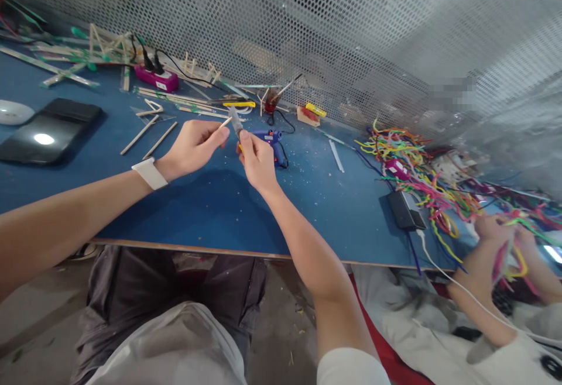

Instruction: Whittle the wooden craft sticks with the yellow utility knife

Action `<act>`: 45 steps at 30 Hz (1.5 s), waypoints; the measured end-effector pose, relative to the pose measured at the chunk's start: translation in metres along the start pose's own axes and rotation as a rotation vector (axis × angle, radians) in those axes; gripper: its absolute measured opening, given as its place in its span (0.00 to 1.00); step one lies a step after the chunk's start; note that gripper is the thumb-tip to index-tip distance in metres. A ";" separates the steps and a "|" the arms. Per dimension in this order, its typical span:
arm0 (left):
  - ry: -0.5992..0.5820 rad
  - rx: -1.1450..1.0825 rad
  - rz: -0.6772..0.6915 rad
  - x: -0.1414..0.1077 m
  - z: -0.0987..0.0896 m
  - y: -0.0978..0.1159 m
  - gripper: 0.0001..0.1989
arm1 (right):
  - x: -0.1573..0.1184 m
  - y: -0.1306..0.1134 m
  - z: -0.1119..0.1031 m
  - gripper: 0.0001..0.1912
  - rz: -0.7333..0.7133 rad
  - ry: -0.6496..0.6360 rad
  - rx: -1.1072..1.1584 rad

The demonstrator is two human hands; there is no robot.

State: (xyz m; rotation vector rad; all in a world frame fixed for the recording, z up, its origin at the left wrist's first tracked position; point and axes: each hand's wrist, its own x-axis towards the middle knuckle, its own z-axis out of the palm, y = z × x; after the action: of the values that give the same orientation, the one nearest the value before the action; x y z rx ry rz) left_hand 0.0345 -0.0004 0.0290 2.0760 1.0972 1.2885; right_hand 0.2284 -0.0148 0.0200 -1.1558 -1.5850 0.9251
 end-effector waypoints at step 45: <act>0.026 0.012 0.186 0.000 0.001 -0.018 0.20 | 0.004 0.006 -0.007 0.43 -0.094 -0.116 -0.080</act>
State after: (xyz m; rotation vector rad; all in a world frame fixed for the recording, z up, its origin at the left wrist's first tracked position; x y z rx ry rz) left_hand 0.0286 0.0099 0.0159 2.2189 0.9427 1.4015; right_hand 0.2359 -0.0087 0.0175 -1.0895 -1.7688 0.8878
